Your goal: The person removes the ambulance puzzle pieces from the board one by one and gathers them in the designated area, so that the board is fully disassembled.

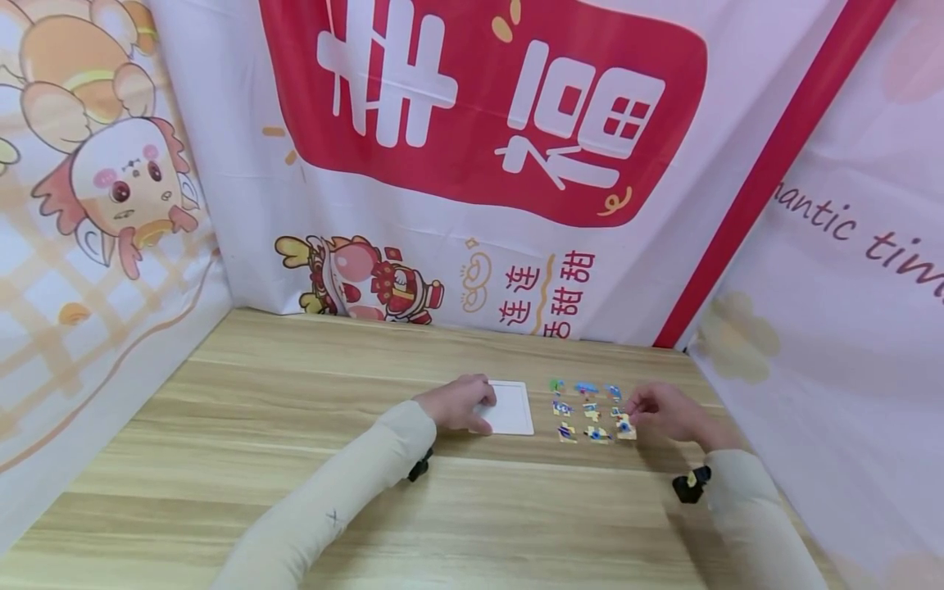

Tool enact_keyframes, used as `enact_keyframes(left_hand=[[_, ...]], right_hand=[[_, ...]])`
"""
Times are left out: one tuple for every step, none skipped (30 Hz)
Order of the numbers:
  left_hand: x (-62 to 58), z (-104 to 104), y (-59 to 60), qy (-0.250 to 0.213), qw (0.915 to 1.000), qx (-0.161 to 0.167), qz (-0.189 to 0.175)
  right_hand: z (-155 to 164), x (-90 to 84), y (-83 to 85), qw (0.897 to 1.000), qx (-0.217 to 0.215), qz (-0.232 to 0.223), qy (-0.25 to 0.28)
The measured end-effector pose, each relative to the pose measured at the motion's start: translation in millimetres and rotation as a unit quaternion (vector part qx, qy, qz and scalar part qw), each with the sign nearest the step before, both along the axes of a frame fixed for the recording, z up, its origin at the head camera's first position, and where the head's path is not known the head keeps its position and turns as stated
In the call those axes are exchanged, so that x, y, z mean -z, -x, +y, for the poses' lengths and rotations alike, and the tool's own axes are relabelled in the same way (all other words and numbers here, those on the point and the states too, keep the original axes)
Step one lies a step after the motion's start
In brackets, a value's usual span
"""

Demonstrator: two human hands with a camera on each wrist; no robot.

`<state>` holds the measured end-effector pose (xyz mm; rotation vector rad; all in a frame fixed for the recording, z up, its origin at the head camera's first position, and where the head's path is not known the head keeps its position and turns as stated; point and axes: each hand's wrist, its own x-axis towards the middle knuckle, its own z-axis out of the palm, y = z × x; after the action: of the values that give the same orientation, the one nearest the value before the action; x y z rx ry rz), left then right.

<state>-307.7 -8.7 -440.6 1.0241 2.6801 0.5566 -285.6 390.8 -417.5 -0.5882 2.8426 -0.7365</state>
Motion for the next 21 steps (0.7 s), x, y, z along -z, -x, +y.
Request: enact_keyframes(left_hand=[[0.9,0,0.5,0.001,1.0,0.0,0.001],[1.7,0,1.0,0.002,1.0,0.0,0.001],[2.2,1,1.1,0.002,1.0,0.0,0.001],[3.0,1,1.3,0.002,1.0,0.001,0.001],[3.7,1,1.5,0.003,1.0,0.002,0.001],[4.3,1,1.7,0.004,1.0,0.002,0.002],[4.9,2,1.9,0.005,1.0,0.002,0.002],[5.1,2,1.7,0.006,1.0,0.001,0.002],[5.0,2,1.5,0.006,1.0,0.001,0.002],[5.2,2,1.6,0.007,1.0,-0.001,0.002],[5.1,2,1.6,0.007,1.0,-0.002,0.001],[4.9,2,1.6,0.007,1.0,-0.004,0.001],[4.6,1,1.6,0.006,1.0,-0.006,0.0],[4.4,1,1.7,0.006,1.0,-0.006,-0.001],[4.0,1,1.6,0.005,1.0,-0.007,-0.003],[3.7,1,1.6,0.004,1.0,-0.007,-0.003],[3.4,0,1.6,0.003,1.0,-0.007,-0.004],[3.2,0,1.7,0.001,1.0,-0.006,-0.005],[2.9,0,1.8,-0.001,1.0,-0.005,-0.006],[2.9,-1,1.9,-0.002,1.0,-0.004,-0.006],[3.0,-1,2.0,-0.003,1.0,-0.004,-0.006]], right_hand=[[4,1.1,0.0,1.0,0.0,-0.011,0.002],[8,2.6,0.1,1.0,0.003,-0.023,0.002],[11,4.2,0.0,0.999,0.006,-0.035,0.004],[13,6.1,-0.1,0.999,0.01,-0.044,0.009],[15,8.1,0.0,0.999,0.012,-0.05,0.013],[16,10.4,0.1,0.998,0.016,-0.055,0.016],[17,12.4,0.1,0.998,0.015,-0.058,0.02],[18,14.3,0.0,0.998,0.015,-0.06,0.023],[17,16.1,-0.1,0.998,0.019,-0.06,0.025],[17,17.5,-0.2,0.998,0.02,-0.06,0.027],[16,18.5,-0.5,0.998,0.02,-0.06,0.028],[16,19.4,-0.7,0.998,0.02,-0.057,0.028],[15,20.0,-1.0,0.998,0.024,-0.056,0.026],[13,20.2,-1.4,0.998,0.026,-0.053,0.021],[12,20.4,-1.7,0.998,0.033,-0.052,0.016],[11,20.6,-1.8,0.998,0.036,-0.051,0.011],[11,20.7,-1.9,0.998,0.041,-0.049,0.006],[10,21.1,-1.7,0.998,0.043,-0.048,0.001],[9,21.5,-1.4,0.998,0.047,-0.047,-0.002],[9,21.8,-1.0,0.998,0.046,-0.045,-0.007],[9,22.3,-0.5,0.998,0.05,-0.045,-0.009]])
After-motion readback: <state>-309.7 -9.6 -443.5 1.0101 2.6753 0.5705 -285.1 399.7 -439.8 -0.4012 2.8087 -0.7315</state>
